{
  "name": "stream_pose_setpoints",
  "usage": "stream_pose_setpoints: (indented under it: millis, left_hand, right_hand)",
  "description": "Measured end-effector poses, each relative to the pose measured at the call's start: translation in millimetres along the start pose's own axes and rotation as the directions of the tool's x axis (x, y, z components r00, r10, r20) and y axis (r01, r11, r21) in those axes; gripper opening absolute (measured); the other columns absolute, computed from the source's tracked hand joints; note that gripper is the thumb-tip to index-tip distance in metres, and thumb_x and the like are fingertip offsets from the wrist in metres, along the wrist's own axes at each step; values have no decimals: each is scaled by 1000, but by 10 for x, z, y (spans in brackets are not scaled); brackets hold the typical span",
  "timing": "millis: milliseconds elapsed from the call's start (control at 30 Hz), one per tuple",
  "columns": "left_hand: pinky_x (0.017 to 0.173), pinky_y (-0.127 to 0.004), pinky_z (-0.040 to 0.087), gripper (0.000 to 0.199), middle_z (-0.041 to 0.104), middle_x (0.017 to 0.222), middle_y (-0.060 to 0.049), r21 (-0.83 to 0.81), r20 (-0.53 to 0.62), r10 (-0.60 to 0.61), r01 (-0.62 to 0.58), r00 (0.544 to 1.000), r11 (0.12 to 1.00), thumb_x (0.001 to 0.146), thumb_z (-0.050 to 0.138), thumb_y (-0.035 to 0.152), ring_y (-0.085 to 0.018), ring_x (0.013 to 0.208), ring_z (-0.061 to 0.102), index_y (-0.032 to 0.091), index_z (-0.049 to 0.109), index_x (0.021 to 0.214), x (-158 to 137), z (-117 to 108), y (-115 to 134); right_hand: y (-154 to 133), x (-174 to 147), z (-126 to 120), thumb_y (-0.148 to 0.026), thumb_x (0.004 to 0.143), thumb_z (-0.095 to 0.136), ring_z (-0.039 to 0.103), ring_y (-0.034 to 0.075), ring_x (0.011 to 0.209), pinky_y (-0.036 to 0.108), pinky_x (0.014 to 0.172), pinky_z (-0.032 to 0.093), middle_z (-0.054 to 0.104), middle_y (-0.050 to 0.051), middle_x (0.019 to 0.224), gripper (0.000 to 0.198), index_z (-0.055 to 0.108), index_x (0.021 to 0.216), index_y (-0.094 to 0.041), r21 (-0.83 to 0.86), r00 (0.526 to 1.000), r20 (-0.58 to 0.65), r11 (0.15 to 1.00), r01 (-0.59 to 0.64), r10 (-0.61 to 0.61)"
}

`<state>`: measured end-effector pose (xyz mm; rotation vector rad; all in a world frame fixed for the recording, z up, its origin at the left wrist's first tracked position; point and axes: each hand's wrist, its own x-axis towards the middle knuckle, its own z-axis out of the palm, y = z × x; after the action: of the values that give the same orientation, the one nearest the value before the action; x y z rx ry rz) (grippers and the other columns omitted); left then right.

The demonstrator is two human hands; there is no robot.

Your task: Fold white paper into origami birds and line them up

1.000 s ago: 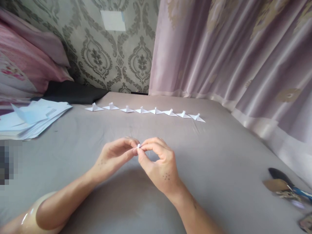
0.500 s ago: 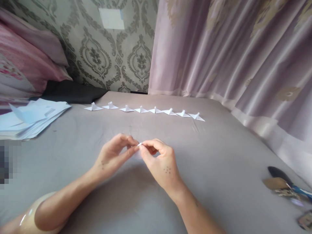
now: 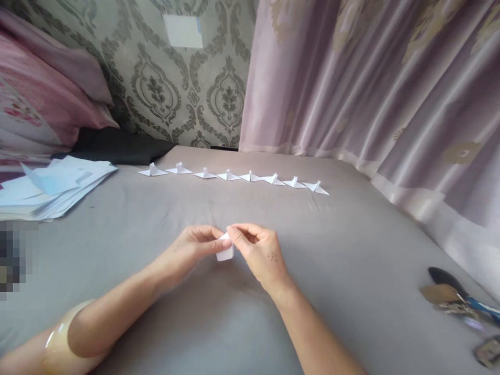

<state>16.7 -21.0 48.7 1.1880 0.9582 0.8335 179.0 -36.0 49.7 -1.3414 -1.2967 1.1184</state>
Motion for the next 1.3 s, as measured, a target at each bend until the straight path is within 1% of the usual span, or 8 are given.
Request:
stream_pose_setpoints:
  millis: [133, 267, 400, 667, 867, 1000, 1100, 1300]
  left_hand:
    - [55, -24, 42, 22, 65, 60, -1, 45, 29, -62, 61, 998, 997, 69, 75, 38, -13, 57, 57, 18, 70, 62, 6, -4, -19]
    - [54, -23, 38, 30, 62, 60, -1, 81, 132, -109, 99, 985, 992, 74, 70, 45, -11, 56, 52, 17, 69, 62, 29, -11, -91]
    - [57, -21, 38, 28, 62, 66, 0, 15, 174, -98, 97, 980, 995, 73, 72, 42, -9, 58, 49, 16, 67, 65, 72, -28, -161]
    - [55, -21, 36, 29, 61, 67, -1, 62, 77, -111, 106, 991, 992, 69, 75, 43, -10, 59, 50, 16, 72, 79, 48, 19, -162]
    - [59, -22, 40, 24, 65, 77, -6, -230, -30, -81, 72, 996, 970, 68, 76, 33, -12, 68, 55, 13, 72, 78, 174, -125, -246]
    - [57, -22, 38, 20, 62, 71, -3, -301, -70, -92, 67, 993, 951, 67, 77, 29, -10, 62, 51, 13, 71, 75, 259, -240, -286]
    - [55, -23, 36, 18, 58, 64, -2, -288, -69, -102, 78, 992, 955, 65, 77, 28, -9, 58, 47, 12, 70, 71, 266, -245, -288]
    - [55, -24, 34, 25, 55, 57, -1, -157, -80, -77, 64, 994, 986, 64, 78, 35, -9, 55, 44, 11, 69, 68, 235, -236, -256]
  right_hand:
    - [72, 27, 5, -40, 74, 66, 49, 12, 58, 24, 54, 40, 57, -2, 58, 25, 64, 61, -19, -47, 1000, -3, 999, 23, -23]
    - [154, 64, 25, -43, 76, 62, 43, 9, 47, 22, 45, 32, 49, -5, 47, 32, 56, 56, -18, -32, 996, -13, 996, -84, 84]
    - [174, 73, 61, -50, 78, 60, 46, 10, 43, 22, 42, 32, 52, -3, 46, 38, 56, 58, -18, 54, 989, 76, 990, -130, 126]
    - [175, 55, 138, -53, 66, 74, 46, 9, 50, 23, 49, 36, 53, -4, 52, 39, 62, 63, -16, 241, 989, -77, 965, -102, 124]
    - [258, 148, 102, -67, 76, 57, 56, 12, 64, 24, 59, 43, 67, 5, 81, 53, 73, 84, -17, 423, 963, 35, 869, -257, 268]
    - [247, 138, 97, -62, 72, 65, 55, 12, 65, 24, 59, 41, 66, 5, 80, 46, 72, 78, -16, 331, 959, 163, 904, -273, 230]
    - [238, 92, 122, -54, 66, 74, 52, 11, 64, 24, 60, 40, 62, 2, 71, 39, 72, 76, -16, 219, 976, 142, 956, -193, 165]
    - [261, 81, 133, -53, 66, 72, 44, 8, 53, 25, 55, 35, 57, -2, 62, 38, 65, 68, -15, 98, 981, 120, 982, -162, 150]
